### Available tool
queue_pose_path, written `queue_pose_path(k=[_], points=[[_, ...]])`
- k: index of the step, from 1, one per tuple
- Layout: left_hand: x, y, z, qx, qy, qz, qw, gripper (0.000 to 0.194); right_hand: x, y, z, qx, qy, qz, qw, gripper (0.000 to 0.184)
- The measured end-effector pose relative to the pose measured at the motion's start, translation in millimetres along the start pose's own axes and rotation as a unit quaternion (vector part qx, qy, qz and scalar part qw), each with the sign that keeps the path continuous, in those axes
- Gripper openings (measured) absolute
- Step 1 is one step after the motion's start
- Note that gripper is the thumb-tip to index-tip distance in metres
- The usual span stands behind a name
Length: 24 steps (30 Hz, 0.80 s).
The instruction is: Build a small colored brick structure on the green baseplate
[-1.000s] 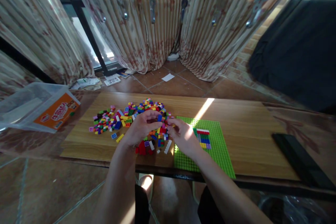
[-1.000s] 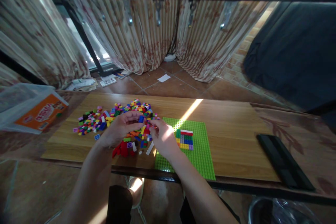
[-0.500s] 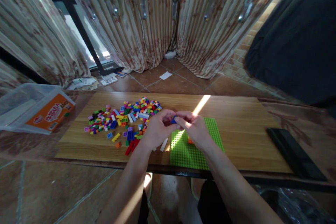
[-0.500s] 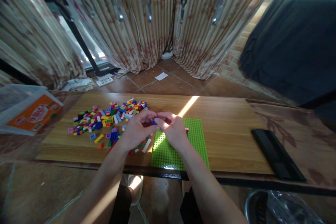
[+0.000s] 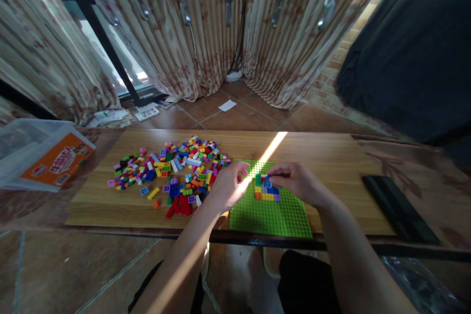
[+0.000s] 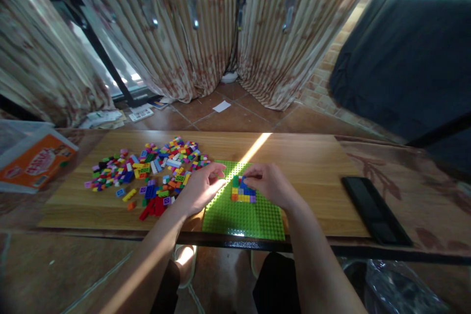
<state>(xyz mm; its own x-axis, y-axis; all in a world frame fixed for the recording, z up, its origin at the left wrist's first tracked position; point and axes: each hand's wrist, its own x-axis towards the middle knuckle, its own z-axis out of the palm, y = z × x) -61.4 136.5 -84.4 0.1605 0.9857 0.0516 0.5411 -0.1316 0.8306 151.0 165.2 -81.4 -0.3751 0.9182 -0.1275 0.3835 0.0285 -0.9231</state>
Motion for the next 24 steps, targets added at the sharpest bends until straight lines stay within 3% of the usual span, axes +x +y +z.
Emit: queue_pose_path(k=[8, 14, 24], points=[[3, 11, 18.2, 0.053, -0.054, -0.016, 0.997, 0.038, 2, 3, 11, -0.104, 0.017, -0.008, 0.994, 0.013], [4, 9, 23.9, 0.075, -0.054, -0.014, 0.996, 0.044, 0, 4, 9, -0.140, 0.051, -0.030, 0.988, 0.014], [2, 10, 23.5, 0.091, -0.060, 0.001, 0.994, 0.045, 2, 5, 13, -0.170, 0.044, -0.019, 0.984, 0.016]])
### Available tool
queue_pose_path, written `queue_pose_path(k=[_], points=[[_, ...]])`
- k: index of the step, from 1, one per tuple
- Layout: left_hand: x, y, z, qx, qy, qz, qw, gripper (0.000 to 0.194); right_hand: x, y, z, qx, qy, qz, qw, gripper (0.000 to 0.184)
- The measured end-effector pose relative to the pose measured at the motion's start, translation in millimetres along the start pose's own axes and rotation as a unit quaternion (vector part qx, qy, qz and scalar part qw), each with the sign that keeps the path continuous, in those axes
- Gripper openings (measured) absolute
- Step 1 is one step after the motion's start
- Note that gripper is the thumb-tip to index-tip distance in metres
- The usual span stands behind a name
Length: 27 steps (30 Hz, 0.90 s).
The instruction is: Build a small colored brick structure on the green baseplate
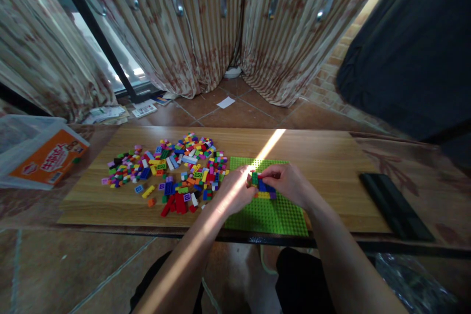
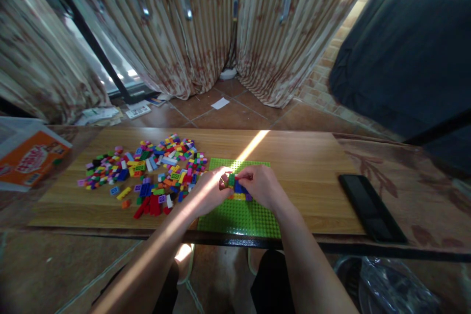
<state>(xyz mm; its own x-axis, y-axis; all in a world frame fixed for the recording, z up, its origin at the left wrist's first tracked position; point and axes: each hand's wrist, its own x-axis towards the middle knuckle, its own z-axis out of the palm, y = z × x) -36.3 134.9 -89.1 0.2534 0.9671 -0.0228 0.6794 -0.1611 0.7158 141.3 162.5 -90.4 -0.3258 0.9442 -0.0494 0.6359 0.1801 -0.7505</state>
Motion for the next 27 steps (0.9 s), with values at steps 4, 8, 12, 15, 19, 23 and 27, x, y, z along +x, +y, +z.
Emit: queue_pose_path(k=[4, 8, 12, 15, 19, 23, 27], points=[[0.0, -2.6, 1.2, -0.002, 0.001, 0.008, 1.000, 0.044, 0.7, -2.2, 0.2, -0.029, 0.011, -0.003, 1.000, 0.015], [0.2, -4.4, 1.6, -0.018, -0.003, 0.016, 1.000, 0.050, -0.1, -1.4, -4.4, -0.031, 0.015, 0.005, 0.999, 0.014], [-0.1, -4.1, 2.4, -0.030, 0.005, 0.014, 0.999, 0.060, -2.4, 1.6, -9.2, -0.058, 0.035, 0.008, 0.998, 0.015], [-0.3, -4.3, 4.9, -0.037, 0.018, 0.011, 0.999, 0.061, -3.9, 1.0, -8.5, -0.074, 0.022, 0.031, 0.997, 0.016], [-0.1, -5.0, 7.8, -0.023, 0.024, 0.010, 0.999, 0.061, -3.3, -2.4, -6.0, -0.088, 0.014, 0.051, 0.995, 0.018], [0.1, -4.1, 7.1, -0.012, 0.017, 0.010, 1.000, 0.054, -1.9, -3.3, -5.4, -0.092, 0.017, 0.056, 0.994, 0.018], [0.1, -3.0, 6.0, -0.013, 0.011, 0.007, 1.000, 0.052, -2.4, -1.9, -5.6, -0.095, 0.030, 0.045, 0.994, 0.016]])
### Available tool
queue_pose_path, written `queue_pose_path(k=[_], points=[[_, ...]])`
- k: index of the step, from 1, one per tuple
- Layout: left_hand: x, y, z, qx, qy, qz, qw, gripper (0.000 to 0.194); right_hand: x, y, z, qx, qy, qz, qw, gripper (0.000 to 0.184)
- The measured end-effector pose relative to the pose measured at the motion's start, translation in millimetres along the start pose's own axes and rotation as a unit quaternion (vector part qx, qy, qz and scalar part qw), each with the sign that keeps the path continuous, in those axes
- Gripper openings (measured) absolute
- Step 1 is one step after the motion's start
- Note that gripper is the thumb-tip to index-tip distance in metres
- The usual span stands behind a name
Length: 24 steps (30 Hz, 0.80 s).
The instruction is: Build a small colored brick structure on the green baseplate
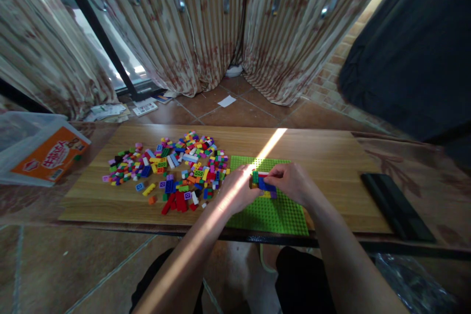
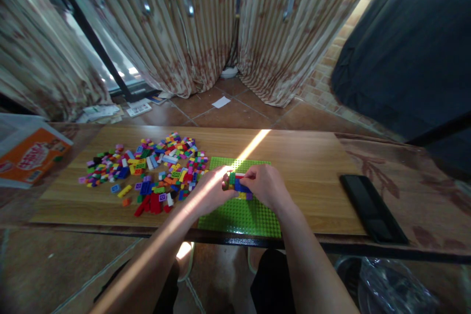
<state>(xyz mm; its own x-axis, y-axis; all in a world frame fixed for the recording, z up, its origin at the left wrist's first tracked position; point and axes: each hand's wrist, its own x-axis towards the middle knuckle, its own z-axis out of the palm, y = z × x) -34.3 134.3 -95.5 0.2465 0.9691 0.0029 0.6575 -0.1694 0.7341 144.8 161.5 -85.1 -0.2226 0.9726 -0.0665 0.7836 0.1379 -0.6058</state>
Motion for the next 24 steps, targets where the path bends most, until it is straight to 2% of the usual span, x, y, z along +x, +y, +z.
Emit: queue_pose_path(k=[8, 14, 24], points=[[0.7, -2.5, 2.1, -0.023, 0.014, 0.001, 1.000, 0.055, 0.0, -1.6, -1.4, 0.009, 0.045, -0.019, 0.999, 0.024], [1.1, 0.8, -0.4, -0.022, 0.008, -0.005, 1.000, 0.040, 2.5, -2.8, 5.0, -0.019, 0.061, 0.019, 0.998, 0.026], [1.5, 3.6, 1.4, -0.011, 0.017, -0.022, 1.000, 0.038, 7.3, -1.0, 5.4, -0.022, 0.031, 0.050, 0.998, 0.031]])
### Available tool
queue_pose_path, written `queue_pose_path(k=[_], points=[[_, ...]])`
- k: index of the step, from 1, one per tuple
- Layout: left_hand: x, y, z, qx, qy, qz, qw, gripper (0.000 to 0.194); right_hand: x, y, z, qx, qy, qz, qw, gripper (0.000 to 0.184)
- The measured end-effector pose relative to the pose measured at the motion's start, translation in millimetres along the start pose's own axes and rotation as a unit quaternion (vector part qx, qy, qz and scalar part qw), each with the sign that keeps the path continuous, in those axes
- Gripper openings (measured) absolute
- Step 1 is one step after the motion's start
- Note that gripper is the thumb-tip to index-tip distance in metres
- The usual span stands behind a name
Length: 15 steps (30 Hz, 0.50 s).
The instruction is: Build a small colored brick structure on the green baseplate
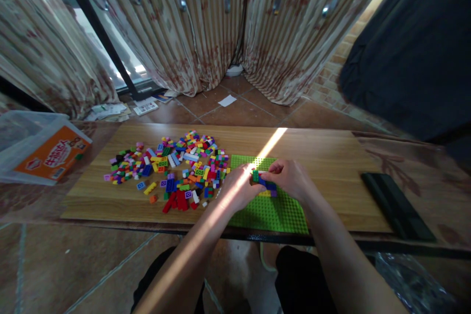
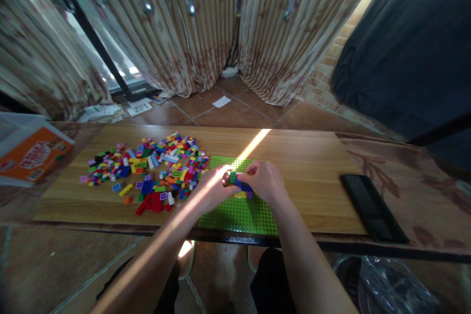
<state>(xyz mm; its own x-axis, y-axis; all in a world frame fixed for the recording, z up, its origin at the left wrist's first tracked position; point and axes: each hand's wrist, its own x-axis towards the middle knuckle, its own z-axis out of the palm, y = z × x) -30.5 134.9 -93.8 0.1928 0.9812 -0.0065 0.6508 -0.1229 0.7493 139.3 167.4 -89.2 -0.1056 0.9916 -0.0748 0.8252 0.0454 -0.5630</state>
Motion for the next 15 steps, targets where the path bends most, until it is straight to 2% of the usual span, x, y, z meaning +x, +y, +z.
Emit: queue_pose_path(k=[15], points=[[0.6, 1.3, 3.6, 0.040, 0.007, -0.013, 0.999, 0.031, 1.3, 1.0, 5.6, -0.024, 0.008, -0.011, 1.000, 0.029]])
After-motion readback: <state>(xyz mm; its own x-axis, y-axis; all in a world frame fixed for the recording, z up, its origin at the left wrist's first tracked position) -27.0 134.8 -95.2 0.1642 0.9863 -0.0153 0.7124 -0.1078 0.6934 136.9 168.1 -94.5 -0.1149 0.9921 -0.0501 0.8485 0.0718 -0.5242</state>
